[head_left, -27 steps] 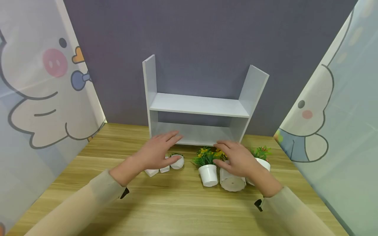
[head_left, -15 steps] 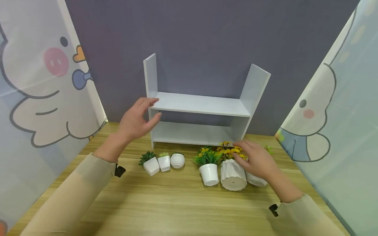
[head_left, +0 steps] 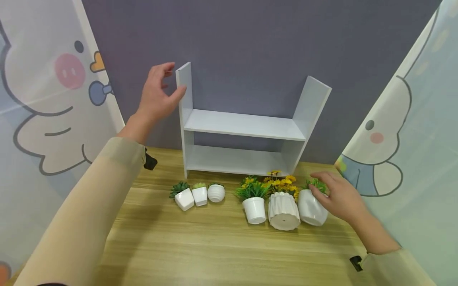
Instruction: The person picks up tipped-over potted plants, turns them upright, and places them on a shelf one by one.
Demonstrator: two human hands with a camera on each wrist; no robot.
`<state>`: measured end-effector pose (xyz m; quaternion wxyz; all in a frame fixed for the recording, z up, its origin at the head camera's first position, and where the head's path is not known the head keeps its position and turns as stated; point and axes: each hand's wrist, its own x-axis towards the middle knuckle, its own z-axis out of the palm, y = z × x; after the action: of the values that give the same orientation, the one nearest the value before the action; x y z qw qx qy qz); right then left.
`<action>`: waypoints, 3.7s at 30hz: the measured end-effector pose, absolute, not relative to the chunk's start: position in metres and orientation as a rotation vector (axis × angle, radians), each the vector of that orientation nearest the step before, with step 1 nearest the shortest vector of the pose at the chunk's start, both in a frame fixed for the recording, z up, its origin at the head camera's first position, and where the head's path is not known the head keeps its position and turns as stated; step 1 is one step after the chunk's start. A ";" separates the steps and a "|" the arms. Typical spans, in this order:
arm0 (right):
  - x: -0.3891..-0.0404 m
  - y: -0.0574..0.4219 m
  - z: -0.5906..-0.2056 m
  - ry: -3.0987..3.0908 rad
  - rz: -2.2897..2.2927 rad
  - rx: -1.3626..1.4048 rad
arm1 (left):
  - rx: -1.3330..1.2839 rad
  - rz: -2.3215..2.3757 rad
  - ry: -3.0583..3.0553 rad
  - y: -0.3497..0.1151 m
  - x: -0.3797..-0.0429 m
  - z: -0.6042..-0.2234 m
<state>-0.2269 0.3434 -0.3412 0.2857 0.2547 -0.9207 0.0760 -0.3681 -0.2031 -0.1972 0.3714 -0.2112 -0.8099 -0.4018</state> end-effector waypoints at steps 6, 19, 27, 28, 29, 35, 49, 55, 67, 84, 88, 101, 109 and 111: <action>-0.222 0.360 -0.347 -2.551 0.236 0.569 | -0.562 -1.123 -2.119 -0.195 -0.395 -0.177; -0.212 0.380 -0.351 -2.644 0.305 0.450 | -0.568 -1.478 -1.947 -0.183 -0.418 -0.171; -0.213 0.387 -0.360 -2.825 0.402 0.401 | -0.574 -1.365 -2.045 -0.187 -0.417 -0.172; -0.213 0.387 -0.362 -2.845 0.419 0.394 | -0.580 -1.380 -2.039 -0.186 -0.417 -0.174; -0.213 0.387 -0.363 -2.856 0.427 0.390 | -0.584 -1.393 -2.030 -0.185 -0.418 -0.175; -0.214 0.389 -0.370 -2.860 0.433 0.416 | -0.559 -1.392 -2.001 -0.176 -0.416 -0.175; -0.209 0.393 -0.386 -2.700 0.284 0.498 | -0.527 -1.350 -1.996 -0.168 -0.414 -0.175; -0.208 0.390 -0.383 -2.742 0.282 0.498 | -0.527 -1.339 -1.988 -0.169 -0.412 -0.176; -0.207 0.389 -0.384 -2.730 0.303 0.579 | -0.523 -1.333 -1.978 -0.168 -0.414 -0.178; -0.208 0.376 -0.396 -2.953 0.767 0.313 | -0.490 -1.338 -2.003 -0.167 -0.412 -0.178; -0.210 0.376 -0.394 -3.041 0.829 0.231 | -0.487 -1.337 -2.006 -0.166 -0.412 -0.178; -0.209 0.377 -0.395 -3.059 0.877 0.157 | -0.504 -1.334 -1.980 -0.165 -0.413 -0.176; -0.209 0.374 -0.396 -3.011 0.972 0.151 | -0.514 -1.336 -1.972 -0.165 -0.413 -0.177; -0.210 0.374 -0.396 -2.990 0.987 0.151 | -0.512 -1.335 -1.977 -0.165 -0.413 -0.177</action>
<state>-0.2099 0.3740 -0.3956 -0.0054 0.0479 -0.9485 0.3131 -0.4128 -0.1646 -0.1766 0.3438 -0.1971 -0.7609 -0.5137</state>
